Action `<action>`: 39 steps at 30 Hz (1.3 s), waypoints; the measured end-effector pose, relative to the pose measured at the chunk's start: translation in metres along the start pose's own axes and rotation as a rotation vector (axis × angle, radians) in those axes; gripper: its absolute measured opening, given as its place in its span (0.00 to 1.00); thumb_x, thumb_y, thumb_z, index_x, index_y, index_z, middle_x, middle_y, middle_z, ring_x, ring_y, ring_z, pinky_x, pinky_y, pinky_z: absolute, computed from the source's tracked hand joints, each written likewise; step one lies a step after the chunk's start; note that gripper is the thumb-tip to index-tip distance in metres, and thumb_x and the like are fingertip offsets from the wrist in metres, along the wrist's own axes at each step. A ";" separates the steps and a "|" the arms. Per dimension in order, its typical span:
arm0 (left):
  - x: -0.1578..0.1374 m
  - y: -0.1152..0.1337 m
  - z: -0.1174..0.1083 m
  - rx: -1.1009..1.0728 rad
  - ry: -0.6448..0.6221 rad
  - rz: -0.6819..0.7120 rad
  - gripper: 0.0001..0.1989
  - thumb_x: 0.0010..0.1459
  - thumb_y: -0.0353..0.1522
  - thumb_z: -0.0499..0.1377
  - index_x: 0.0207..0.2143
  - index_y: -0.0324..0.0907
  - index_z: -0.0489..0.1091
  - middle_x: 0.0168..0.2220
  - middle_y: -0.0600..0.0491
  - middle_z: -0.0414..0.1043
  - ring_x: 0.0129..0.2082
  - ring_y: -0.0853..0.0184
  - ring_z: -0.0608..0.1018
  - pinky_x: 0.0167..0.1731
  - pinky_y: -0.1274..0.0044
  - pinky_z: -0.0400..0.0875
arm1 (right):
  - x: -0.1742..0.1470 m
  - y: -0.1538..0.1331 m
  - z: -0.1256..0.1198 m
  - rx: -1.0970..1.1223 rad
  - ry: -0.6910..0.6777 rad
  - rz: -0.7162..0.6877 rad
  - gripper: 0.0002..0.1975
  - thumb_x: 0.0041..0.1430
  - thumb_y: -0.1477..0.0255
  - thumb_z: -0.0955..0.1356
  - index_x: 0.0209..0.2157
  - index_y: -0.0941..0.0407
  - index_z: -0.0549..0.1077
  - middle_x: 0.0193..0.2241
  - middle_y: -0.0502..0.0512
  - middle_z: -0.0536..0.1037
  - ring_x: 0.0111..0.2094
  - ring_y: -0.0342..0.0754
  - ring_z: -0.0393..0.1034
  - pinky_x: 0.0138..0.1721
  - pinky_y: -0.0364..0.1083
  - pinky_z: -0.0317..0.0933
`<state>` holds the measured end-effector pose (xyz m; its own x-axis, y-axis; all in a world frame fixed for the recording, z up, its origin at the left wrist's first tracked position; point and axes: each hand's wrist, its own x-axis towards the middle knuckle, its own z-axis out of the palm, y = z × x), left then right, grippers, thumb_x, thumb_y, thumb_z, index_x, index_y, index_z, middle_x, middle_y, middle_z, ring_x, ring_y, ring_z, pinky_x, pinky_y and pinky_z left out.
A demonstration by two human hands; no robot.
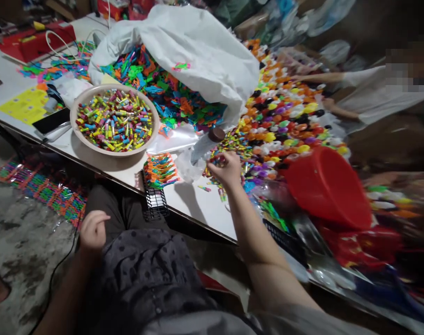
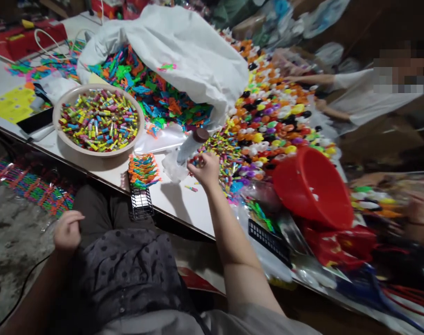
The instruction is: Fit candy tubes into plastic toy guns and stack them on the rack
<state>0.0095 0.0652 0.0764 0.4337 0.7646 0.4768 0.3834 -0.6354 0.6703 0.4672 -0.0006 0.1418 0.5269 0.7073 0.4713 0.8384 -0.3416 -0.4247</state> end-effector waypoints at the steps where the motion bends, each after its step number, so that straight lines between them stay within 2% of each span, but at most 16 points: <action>1: -0.006 -0.011 0.002 0.018 -0.062 -0.013 0.13 0.63 0.31 0.48 0.35 0.39 0.72 0.34 0.50 0.75 0.36 0.69 0.76 0.40 0.75 0.73 | 0.014 -0.010 0.004 0.077 0.018 0.014 0.10 0.45 0.64 0.68 0.26 0.55 0.67 0.25 0.54 0.72 0.30 0.49 0.68 0.36 0.50 0.64; 5: -0.035 -0.046 0.021 0.109 -0.344 -0.114 0.15 0.61 0.30 0.46 0.33 0.41 0.73 0.31 0.51 0.77 0.33 0.69 0.78 0.37 0.78 0.73 | 0.084 -0.040 0.028 0.327 -0.061 0.082 0.13 0.51 0.63 0.67 0.35 0.56 0.66 0.27 0.51 0.72 0.28 0.45 0.69 0.31 0.46 0.64; 8: -0.049 -0.057 0.038 0.184 -0.421 -0.125 0.15 0.59 0.28 0.47 0.31 0.41 0.73 0.30 0.52 0.77 0.32 0.69 0.78 0.34 0.79 0.72 | 0.144 -0.046 0.053 0.214 -0.084 0.060 0.18 0.55 0.60 0.67 0.41 0.59 0.67 0.29 0.53 0.71 0.30 0.45 0.70 0.34 0.47 0.65; 11: -0.048 -0.058 0.049 0.270 -0.443 -0.137 0.14 0.58 0.26 0.47 0.32 0.41 0.73 0.30 0.53 0.78 0.31 0.68 0.79 0.33 0.78 0.72 | 0.196 -0.040 0.086 -0.009 -0.060 0.071 0.25 0.53 0.57 0.69 0.44 0.63 0.68 0.35 0.58 0.73 0.38 0.49 0.70 0.42 0.51 0.64; 13: -0.043 -0.059 0.052 0.296 -0.448 -0.135 0.14 0.58 0.25 0.48 0.33 0.42 0.73 0.31 0.54 0.78 0.31 0.68 0.79 0.32 0.78 0.72 | 0.220 -0.034 0.111 -0.157 -0.086 0.153 0.29 0.51 0.55 0.70 0.45 0.64 0.67 0.37 0.63 0.73 0.41 0.53 0.70 0.45 0.54 0.63; 16: -0.040 -0.062 0.053 0.295 -0.421 -0.084 0.15 0.57 0.24 0.47 0.32 0.42 0.73 0.30 0.55 0.79 0.30 0.68 0.80 0.30 0.79 0.72 | 0.238 -0.025 0.149 -0.406 -0.174 0.252 0.32 0.52 0.51 0.69 0.45 0.66 0.68 0.37 0.69 0.74 0.44 0.60 0.71 0.45 0.59 0.62; 20: -0.047 -0.071 0.052 0.342 -0.351 -0.037 0.16 0.56 0.23 0.47 0.30 0.44 0.73 0.28 0.56 0.78 0.28 0.69 0.80 0.28 0.80 0.73 | 0.247 -0.015 0.180 -0.626 -0.284 0.199 0.31 0.56 0.52 0.67 0.44 0.69 0.69 0.35 0.75 0.75 0.44 0.62 0.73 0.43 0.59 0.61; 22: -0.051 -0.075 0.050 0.369 -0.329 -0.021 0.15 0.55 0.23 0.47 0.30 0.45 0.72 0.27 0.56 0.78 0.27 0.69 0.80 0.27 0.80 0.73 | 0.255 -0.010 0.184 -0.715 -0.330 0.179 0.28 0.56 0.57 0.69 0.42 0.70 0.71 0.35 0.77 0.76 0.44 0.61 0.73 0.42 0.56 0.60; 24: -0.052 -0.078 0.049 0.372 -0.280 0.015 0.14 0.55 0.23 0.47 0.30 0.45 0.71 0.26 0.56 0.77 0.26 0.69 0.80 0.27 0.80 0.73 | 0.267 -0.003 0.182 -0.812 -0.370 0.163 0.23 0.52 0.63 0.72 0.39 0.71 0.73 0.36 0.78 0.76 0.46 0.60 0.72 0.41 0.53 0.58; 26: -0.051 -0.080 0.048 0.365 -0.232 0.047 0.13 0.56 0.23 0.48 0.31 0.44 0.70 0.25 0.56 0.77 0.26 0.69 0.80 0.27 0.79 0.74 | 0.281 0.004 0.175 -0.875 -0.386 0.131 0.19 0.48 0.68 0.74 0.35 0.70 0.74 0.38 0.78 0.76 0.47 0.57 0.72 0.39 0.51 0.56; 29: -0.047 -0.081 0.048 0.343 -0.211 0.067 0.11 0.56 0.23 0.49 0.32 0.43 0.69 0.25 0.56 0.77 0.25 0.69 0.80 0.27 0.79 0.74 | 0.297 0.011 0.161 -0.892 -0.385 0.103 0.14 0.47 0.72 0.74 0.30 0.70 0.73 0.39 0.79 0.75 0.49 0.56 0.71 0.38 0.52 0.54; 33: -0.042 -0.080 0.049 0.297 -0.250 0.052 0.12 0.55 0.22 0.49 0.32 0.44 0.69 0.25 0.56 0.77 0.25 0.70 0.79 0.27 0.79 0.73 | 0.301 0.008 0.146 -0.872 -0.401 0.110 0.12 0.48 0.74 0.72 0.23 0.68 0.68 0.40 0.81 0.75 0.51 0.59 0.69 0.41 0.54 0.56; 36: -0.041 -0.079 0.049 0.284 -0.259 0.039 0.12 0.55 0.23 0.49 0.32 0.44 0.70 0.26 0.56 0.77 0.25 0.70 0.79 0.28 0.80 0.73 | 0.295 -0.002 0.136 -0.866 -0.406 0.092 0.12 0.48 0.74 0.73 0.22 0.66 0.67 0.40 0.80 0.75 0.51 0.59 0.69 0.43 0.55 0.57; 39: -0.039 -0.076 0.049 0.301 -0.289 -0.008 0.13 0.55 0.23 0.49 0.30 0.43 0.71 0.26 0.56 0.77 0.25 0.71 0.78 0.27 0.80 0.72 | 0.283 -0.015 0.122 -0.819 -0.386 0.070 0.16 0.55 0.67 0.69 0.24 0.68 0.70 0.39 0.76 0.76 0.51 0.55 0.69 0.45 0.54 0.57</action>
<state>0.0032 0.0782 -0.0209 0.6240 0.7354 0.2642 0.5904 -0.6652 0.4571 0.5872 0.2803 0.1871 0.6209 0.7760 0.1110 0.7203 -0.6207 0.3097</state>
